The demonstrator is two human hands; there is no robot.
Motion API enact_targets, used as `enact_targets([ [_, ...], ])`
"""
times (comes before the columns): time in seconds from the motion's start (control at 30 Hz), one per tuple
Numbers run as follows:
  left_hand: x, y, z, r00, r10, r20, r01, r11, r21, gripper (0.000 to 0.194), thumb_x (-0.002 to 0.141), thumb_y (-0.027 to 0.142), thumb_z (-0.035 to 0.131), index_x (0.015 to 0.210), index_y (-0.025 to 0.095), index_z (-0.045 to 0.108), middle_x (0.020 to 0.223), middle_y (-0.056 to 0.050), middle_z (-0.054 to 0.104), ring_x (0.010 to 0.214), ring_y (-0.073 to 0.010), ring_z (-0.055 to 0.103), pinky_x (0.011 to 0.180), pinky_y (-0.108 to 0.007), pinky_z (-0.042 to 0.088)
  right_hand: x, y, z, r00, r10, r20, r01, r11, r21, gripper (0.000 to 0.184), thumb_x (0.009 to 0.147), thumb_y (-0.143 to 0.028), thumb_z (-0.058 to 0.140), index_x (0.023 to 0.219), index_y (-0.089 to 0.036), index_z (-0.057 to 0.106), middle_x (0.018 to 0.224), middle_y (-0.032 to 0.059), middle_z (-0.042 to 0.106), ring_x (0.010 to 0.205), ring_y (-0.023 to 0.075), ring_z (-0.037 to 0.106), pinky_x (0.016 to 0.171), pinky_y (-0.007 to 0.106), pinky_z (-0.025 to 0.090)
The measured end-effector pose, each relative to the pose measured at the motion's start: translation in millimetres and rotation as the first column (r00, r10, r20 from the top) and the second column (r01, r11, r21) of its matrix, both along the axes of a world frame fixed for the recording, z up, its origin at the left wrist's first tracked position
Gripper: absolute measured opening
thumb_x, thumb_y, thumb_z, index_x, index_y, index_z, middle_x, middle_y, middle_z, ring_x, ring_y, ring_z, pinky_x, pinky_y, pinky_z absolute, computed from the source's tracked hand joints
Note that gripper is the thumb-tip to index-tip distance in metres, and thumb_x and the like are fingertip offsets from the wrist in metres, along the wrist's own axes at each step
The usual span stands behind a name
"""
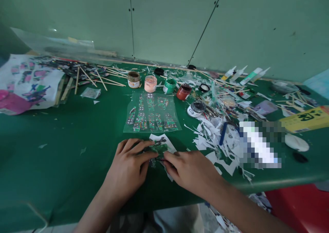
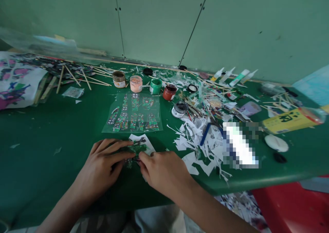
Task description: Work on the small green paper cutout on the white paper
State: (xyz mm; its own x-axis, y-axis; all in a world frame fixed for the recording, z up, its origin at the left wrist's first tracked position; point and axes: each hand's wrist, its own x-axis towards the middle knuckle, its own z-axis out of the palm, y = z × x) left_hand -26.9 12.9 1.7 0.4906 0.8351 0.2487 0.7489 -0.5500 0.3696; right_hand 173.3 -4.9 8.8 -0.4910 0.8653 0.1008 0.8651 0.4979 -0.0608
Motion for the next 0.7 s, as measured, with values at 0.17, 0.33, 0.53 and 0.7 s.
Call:
enact_targets([
  [0.17, 0, 0, -0.1, 1.000, -0.006, -0.003, 0.006, 1.000, 0.004, 0.035, 0.086, 0.011, 0.050, 0.098, 0.035, 0.073, 0.120, 0.003, 0.067, 0.107, -0.0257, 0.055, 0.088, -0.048, 0.041, 0, 2, -0.7, 1.000, 0.004, -0.005, -0.004, 1.000, 0.012, 0.024, 0.092, -0.031, 0.041, 0.085, -0.024, 0.062, 0.054, -0.0027, 0.059, 0.039, 0.0093, 0.038, 0.047, 0.030, 0.010],
  [0.33, 0, 0, -0.2, 1.000, 0.000, -0.002, 0.000, 1.000, -0.002, 0.035, 0.086, 0.012, 0.051, 0.098, 0.036, 0.073, 0.121, 0.004, 0.067, 0.107, -0.0255, 0.055, 0.089, -0.048, 0.042, -3, 2, 2.4, 0.999, 0.000, 0.032, 0.001, 0.999, -0.032, 0.022, 0.091, -0.029, 0.042, 0.084, -0.023, 0.062, 0.056, -0.0020, 0.060, 0.040, 0.0092, 0.041, 0.047, 0.031, 0.010],
  [0.53, -1, 0, -0.9, 1.000, 0.002, -0.010, -0.002, 1.000, -0.009, 0.036, 0.085, 0.012, 0.051, 0.099, 0.036, 0.073, 0.121, 0.003, 0.067, 0.108, -0.0253, 0.055, 0.091, -0.048, 0.042, -4, 0, 7.5, 0.994, 0.037, 0.104, -0.030, 0.998, -0.063, 0.017, 0.089, -0.025, 0.044, 0.086, -0.022, 0.061, 0.056, -0.0017, 0.059, 0.040, 0.0091, 0.043, 0.047, 0.030, 0.010],
  [0.7, -1, 0, -0.9, 1.000, 0.006, -0.006, -0.006, 1.000, -0.007, 0.036, 0.085, 0.012, 0.051, 0.097, 0.037, 0.074, 0.120, 0.004, 0.068, 0.107, -0.0260, 0.055, 0.091, -0.049, 0.042, -2, 4, 14.4, 0.981, 0.098, 0.169, -0.085, 0.993, -0.081, 0.013, 0.089, -0.023, 0.047, 0.087, -0.022, 0.060, 0.056, -0.0019, 0.060, 0.040, 0.0097, 0.045, 0.046, 0.031, 0.009],
])
